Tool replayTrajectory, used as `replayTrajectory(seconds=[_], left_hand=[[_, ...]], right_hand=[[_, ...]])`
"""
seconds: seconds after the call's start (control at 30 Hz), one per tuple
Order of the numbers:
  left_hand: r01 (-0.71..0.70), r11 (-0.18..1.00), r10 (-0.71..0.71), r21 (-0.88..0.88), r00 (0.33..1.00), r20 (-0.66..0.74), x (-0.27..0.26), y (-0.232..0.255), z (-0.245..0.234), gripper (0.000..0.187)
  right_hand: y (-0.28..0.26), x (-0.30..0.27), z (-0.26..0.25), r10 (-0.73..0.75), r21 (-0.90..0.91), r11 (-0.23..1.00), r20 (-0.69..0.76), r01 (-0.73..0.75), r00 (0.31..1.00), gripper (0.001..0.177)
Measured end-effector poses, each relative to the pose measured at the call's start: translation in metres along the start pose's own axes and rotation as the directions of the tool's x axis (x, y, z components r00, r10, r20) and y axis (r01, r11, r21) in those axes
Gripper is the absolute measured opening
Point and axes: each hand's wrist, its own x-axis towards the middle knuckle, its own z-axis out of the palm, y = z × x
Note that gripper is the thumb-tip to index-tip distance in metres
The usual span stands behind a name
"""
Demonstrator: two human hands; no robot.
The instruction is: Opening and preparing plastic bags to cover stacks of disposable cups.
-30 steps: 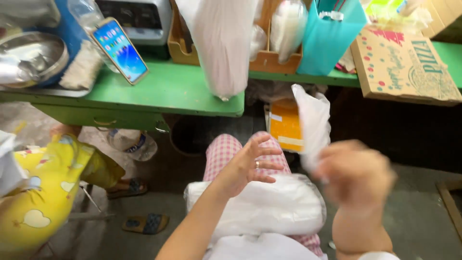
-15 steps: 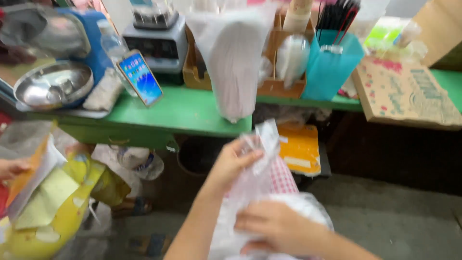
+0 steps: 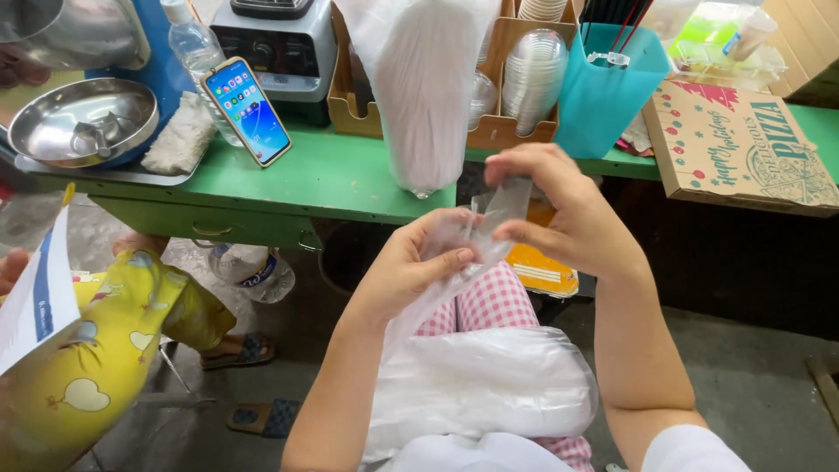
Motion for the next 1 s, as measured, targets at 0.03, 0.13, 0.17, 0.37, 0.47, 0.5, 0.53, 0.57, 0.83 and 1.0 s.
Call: replayTrajectory(seconds=[0.03,0.13,0.17,0.37,0.47,0.5,0.53,0.57,0.83,1.0], left_hand=[[0.003,1.0,-0.003,-0.014,1.0,0.01,-0.001,0.002,0.001,0.04],[0.02,0.999,-0.02,-0.048,1.0,-0.007,-0.006,0.007,-0.003,0.034],[0.037,0.997,-0.039,-0.071,0.999,-0.024,-0.008,0.009,-0.005,0.029],[-0.123,0.971,0.114,0.204,0.992,0.056,0.023,-0.002,-0.019,0.027],[-0.089,0.994,0.091,-0.058,0.995,0.034,0.027,0.019,-0.015,0.03],[-0.091,0.994,0.093,-0.057,0.995,0.038,0.03,0.022,-0.013,0.03],[-0.103,0.979,0.112,-0.174,0.993,0.045,0.032,0.024,-0.01,0.031],[-0.111,0.951,0.131,-0.288,0.99,0.05,0.034,0.026,-0.007,0.033],[-0.2,0.854,0.276,-0.48,0.957,0.091,0.066,0.024,-0.021,0.039],[-0.203,0.914,0.251,-0.352,0.963,0.096,0.085,0.041,-0.025,0.033]], right_hand=[[0.002,0.003,0.0,0.055,0.091,0.994,0.074,-0.061,0.996,0.052],[0.013,0.004,0.006,0.111,0.283,0.944,0.202,-0.167,0.973,0.028],[0.017,0.004,0.008,0.124,0.377,0.901,0.248,-0.214,0.961,0.01],[0.032,0.005,0.025,-0.075,0.757,0.648,0.171,-0.082,0.982,0.025],[0.034,0.001,0.037,-0.081,0.923,0.386,0.026,0.008,0.996,0.041],[0.043,-0.002,0.041,-0.083,0.922,0.388,0.023,0.011,0.996,0.041],[0.051,-0.007,0.045,-0.053,0.976,0.218,0.006,0.006,0.999,0.039],[0.059,-0.012,0.049,-0.02,0.999,0.041,-0.006,0.007,1.0,0.038],[0.086,-0.005,0.04,0.04,0.993,0.117,0.029,-0.033,0.999,0.031],[0.056,0.02,0.004,0.046,0.757,0.627,0.196,-0.181,0.979,0.021]])
